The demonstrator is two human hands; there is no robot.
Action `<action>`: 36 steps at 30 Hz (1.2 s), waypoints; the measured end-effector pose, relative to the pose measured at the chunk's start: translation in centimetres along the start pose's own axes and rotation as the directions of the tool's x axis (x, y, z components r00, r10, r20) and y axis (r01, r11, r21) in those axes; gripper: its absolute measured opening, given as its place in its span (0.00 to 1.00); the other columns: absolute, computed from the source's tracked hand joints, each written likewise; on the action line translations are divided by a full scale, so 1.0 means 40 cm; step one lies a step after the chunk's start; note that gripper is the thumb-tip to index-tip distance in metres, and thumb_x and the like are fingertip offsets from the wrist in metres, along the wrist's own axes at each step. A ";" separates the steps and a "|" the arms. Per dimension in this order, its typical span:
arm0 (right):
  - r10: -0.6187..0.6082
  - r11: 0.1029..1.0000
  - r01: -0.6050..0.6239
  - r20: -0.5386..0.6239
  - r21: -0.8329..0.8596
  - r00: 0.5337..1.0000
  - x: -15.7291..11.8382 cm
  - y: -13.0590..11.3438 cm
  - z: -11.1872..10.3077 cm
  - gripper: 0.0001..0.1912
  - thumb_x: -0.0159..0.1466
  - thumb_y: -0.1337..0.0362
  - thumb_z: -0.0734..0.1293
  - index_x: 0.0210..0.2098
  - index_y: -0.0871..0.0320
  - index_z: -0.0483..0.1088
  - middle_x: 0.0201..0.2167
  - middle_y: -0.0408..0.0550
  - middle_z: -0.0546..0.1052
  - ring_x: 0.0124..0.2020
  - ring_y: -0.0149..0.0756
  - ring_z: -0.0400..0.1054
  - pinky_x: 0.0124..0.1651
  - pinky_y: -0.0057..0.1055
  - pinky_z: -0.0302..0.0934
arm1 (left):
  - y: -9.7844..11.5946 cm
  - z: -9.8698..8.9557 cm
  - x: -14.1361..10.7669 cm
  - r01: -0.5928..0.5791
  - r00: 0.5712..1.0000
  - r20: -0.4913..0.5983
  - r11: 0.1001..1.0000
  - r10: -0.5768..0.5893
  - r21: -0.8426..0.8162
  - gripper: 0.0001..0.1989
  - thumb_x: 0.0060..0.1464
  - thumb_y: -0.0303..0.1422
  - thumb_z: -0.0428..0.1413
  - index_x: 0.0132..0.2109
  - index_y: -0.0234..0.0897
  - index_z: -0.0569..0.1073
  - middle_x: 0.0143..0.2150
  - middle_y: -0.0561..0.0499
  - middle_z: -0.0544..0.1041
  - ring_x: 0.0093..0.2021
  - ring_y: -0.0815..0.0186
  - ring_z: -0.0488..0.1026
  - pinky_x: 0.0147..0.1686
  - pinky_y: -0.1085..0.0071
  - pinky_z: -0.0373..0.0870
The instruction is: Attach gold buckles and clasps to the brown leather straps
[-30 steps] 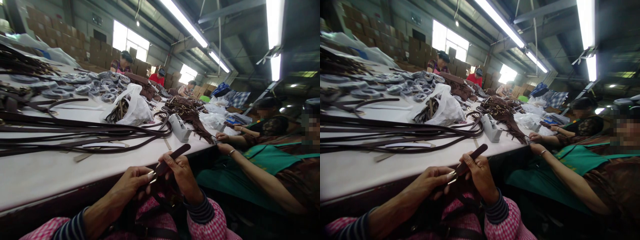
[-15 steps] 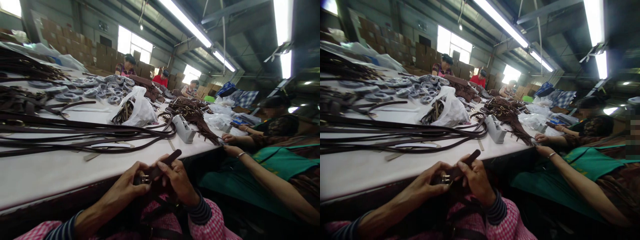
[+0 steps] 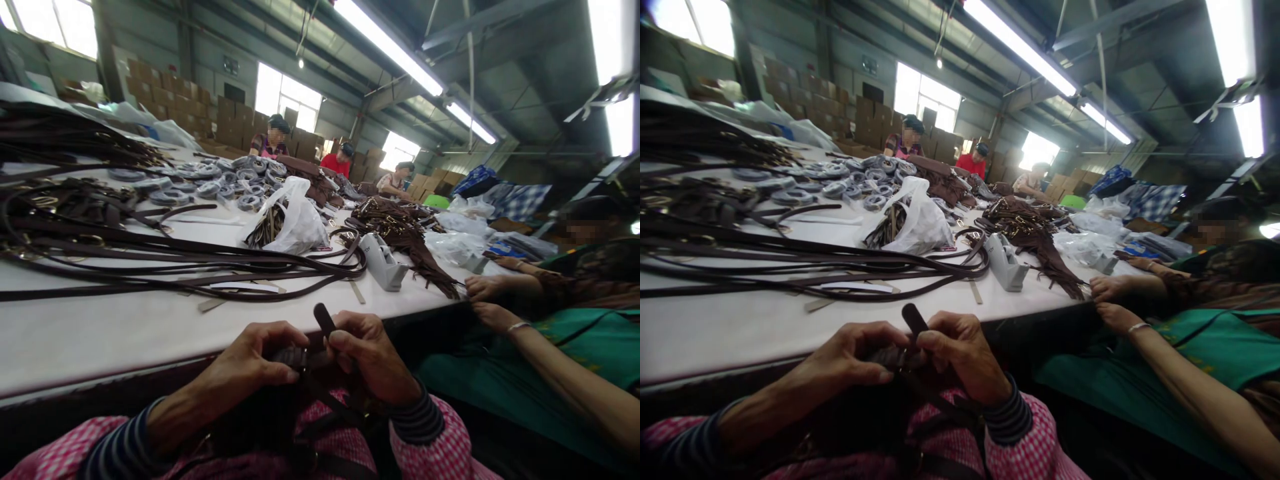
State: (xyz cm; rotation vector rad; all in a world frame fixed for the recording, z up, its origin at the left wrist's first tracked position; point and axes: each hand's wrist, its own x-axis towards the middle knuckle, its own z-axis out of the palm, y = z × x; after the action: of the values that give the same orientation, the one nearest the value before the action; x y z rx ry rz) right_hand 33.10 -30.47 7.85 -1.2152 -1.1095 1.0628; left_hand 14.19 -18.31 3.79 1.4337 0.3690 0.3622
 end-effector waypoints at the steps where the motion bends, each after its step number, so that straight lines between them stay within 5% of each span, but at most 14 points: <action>1: 0.010 0.999 -0.010 -0.015 -0.033 1.000 0.004 -0.002 0.004 0.14 0.64 0.57 0.73 0.28 0.60 0.74 0.20 0.39 0.69 0.20 0.25 0.55 0.24 0.25 0.48 | 0.002 -0.007 -0.001 0.007 1.000 0.007 0.999 -0.007 -0.046 0.18 0.45 0.32 0.68 0.46 0.35 0.79 0.39 0.49 0.81 0.41 0.60 0.74 0.41 0.69 0.66; 8: 0.062 0.996 -0.057 0.076 -0.067 0.995 0.018 -0.013 0.010 0.21 0.65 0.60 0.71 0.20 0.59 0.61 0.36 0.44 0.65 0.33 0.31 0.58 0.34 0.28 0.55 | 0.016 -0.028 -0.012 -0.022 0.993 -0.115 0.995 0.011 -0.095 0.19 0.42 0.35 0.71 0.40 0.35 0.75 0.31 0.54 0.77 0.32 0.68 0.70 0.32 0.73 0.63; 12: 0.136 0.990 -0.130 0.171 -0.047 0.976 0.022 -0.006 0.006 0.17 0.64 0.63 0.71 0.22 0.60 0.64 0.41 0.45 0.64 0.32 0.30 0.57 0.33 0.29 0.53 | 0.025 -0.031 -0.014 -0.009 0.988 -0.157 0.994 -0.008 -0.111 0.19 0.41 0.37 0.72 0.39 0.35 0.75 0.30 0.54 0.76 0.31 0.68 0.70 0.31 0.73 0.63; 18: 0.157 0.987 -0.157 0.165 -0.013 0.974 0.026 -0.003 0.010 0.17 0.62 0.65 0.70 0.21 0.60 0.63 0.39 0.44 0.64 0.31 0.29 0.56 0.33 0.29 0.53 | 0.043 -0.029 -0.014 -0.018 0.992 -0.124 0.994 0.004 -0.111 0.18 0.41 0.35 0.71 0.38 0.33 0.75 0.30 0.54 0.76 0.30 0.69 0.68 0.30 0.74 0.62; 26: 0.200 0.976 -0.158 0.318 -0.153 0.927 0.020 -0.015 -0.016 0.12 0.64 0.60 0.70 0.28 0.59 0.69 0.38 0.43 0.65 0.27 0.28 0.57 0.28 0.28 0.51 | 0.030 -0.039 -0.012 -0.045 0.998 -0.044 0.999 0.045 0.000 0.15 0.42 0.33 0.70 0.38 0.33 0.78 0.30 0.54 0.76 0.32 0.69 0.67 0.31 0.74 0.60; 36: 0.028 0.989 -0.002 0.175 -0.148 0.984 0.001 -0.006 0.023 0.16 0.66 0.60 0.68 0.24 0.59 0.65 0.42 0.46 0.66 0.37 0.34 0.60 0.37 0.31 0.56 | 0.031 -0.019 -0.009 -0.089 0.995 -0.053 0.996 0.090 0.017 0.12 0.42 0.31 0.70 0.36 0.34 0.79 0.29 0.56 0.75 0.30 0.71 0.66 0.29 0.76 0.60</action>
State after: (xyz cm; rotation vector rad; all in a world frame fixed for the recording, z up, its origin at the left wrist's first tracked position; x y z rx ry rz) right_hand 32.22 -30.32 8.11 -1.2653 -1.3368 1.1332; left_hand 13.51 -17.66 4.97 1.4598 0.3518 0.4724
